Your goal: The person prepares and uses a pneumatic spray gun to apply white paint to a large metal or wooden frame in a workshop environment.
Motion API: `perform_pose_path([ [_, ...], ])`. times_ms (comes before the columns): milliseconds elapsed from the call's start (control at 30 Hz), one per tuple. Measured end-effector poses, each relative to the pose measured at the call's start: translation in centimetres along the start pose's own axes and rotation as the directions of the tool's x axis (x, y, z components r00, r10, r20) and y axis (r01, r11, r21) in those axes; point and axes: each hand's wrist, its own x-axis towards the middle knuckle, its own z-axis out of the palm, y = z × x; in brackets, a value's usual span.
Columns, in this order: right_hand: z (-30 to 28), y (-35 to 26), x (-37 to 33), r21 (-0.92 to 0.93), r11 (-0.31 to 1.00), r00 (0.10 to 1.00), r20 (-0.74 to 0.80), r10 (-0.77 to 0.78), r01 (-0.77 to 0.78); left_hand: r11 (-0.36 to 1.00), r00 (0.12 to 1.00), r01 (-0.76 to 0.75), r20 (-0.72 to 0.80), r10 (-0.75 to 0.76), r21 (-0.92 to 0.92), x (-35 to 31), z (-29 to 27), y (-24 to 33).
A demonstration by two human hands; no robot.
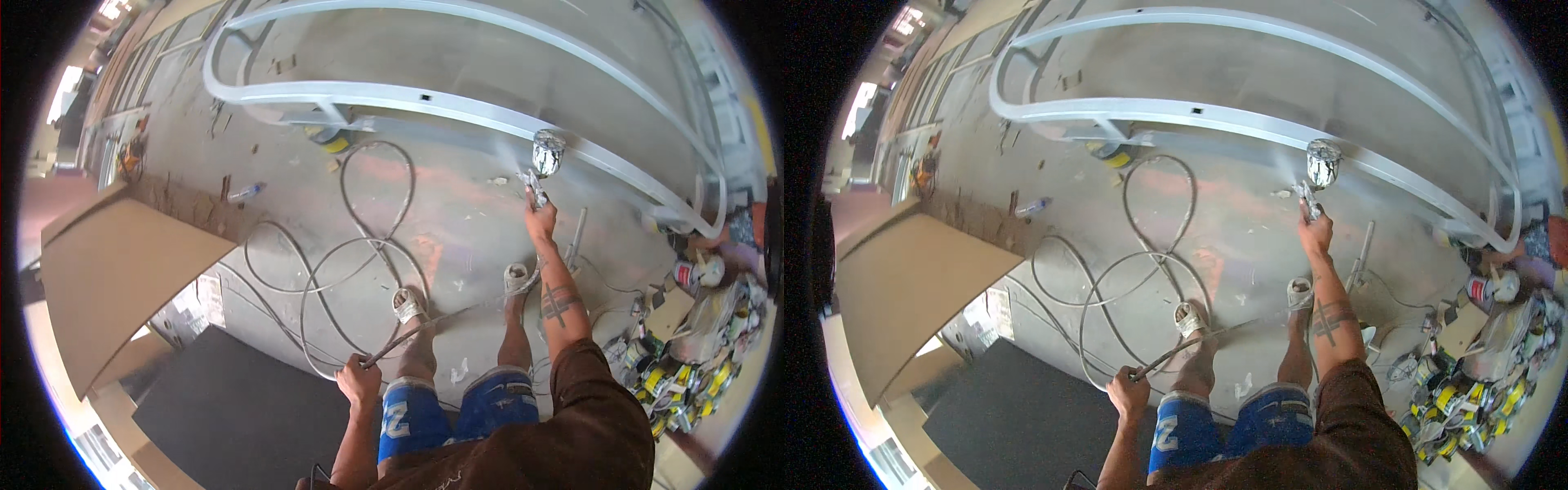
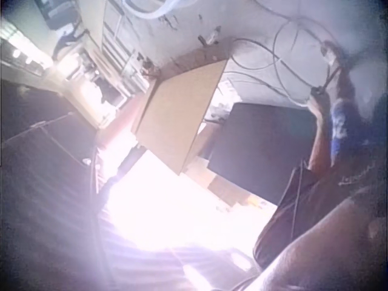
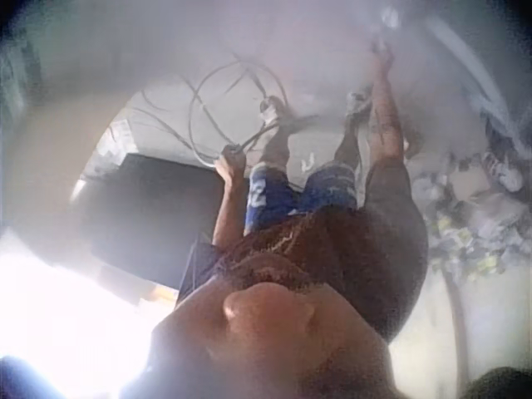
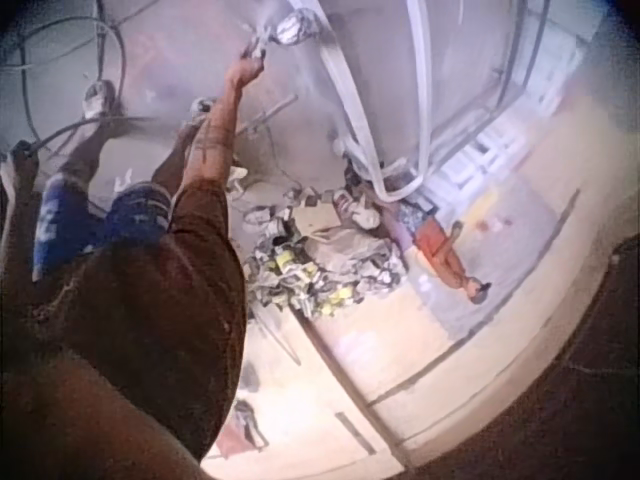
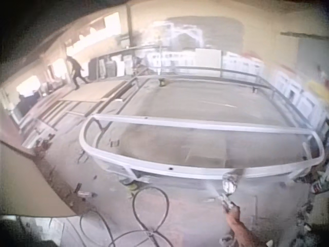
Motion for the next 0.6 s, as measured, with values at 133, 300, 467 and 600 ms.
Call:
perform_pose_path([
  [133,6.2,-7.5,-0.9,0.059,0.995,0.995,0.041,-0.088,0.086,0.995,0.996,0.087,-0.003,-0.087,-0.04,1.5,-2.0,-2.2],
  [300,13.5,-14.7,-3.8,0.056,0.992,0.982,0.15,-0.119,0.111,0.978,0.981,0.169,-0.076,-0.179,-0.124,1.1,-2.4,-6.2],
  [467,20.1,-21.4,-6.1,0.088,0.986,0.973,0.167,-0.157,0.144,0.964,0.968,0.228,-0.075,-0.24,-0.133,1.4,-2.6,-7.5],
  [600,23.2,-25.1,-8.2,0.184,0.979,0.973,0.192,-0.128,0.092,0.939,0.951,0.279,-0.076,-0.299,-0.199,1.2,-2.3,-8.2],
])
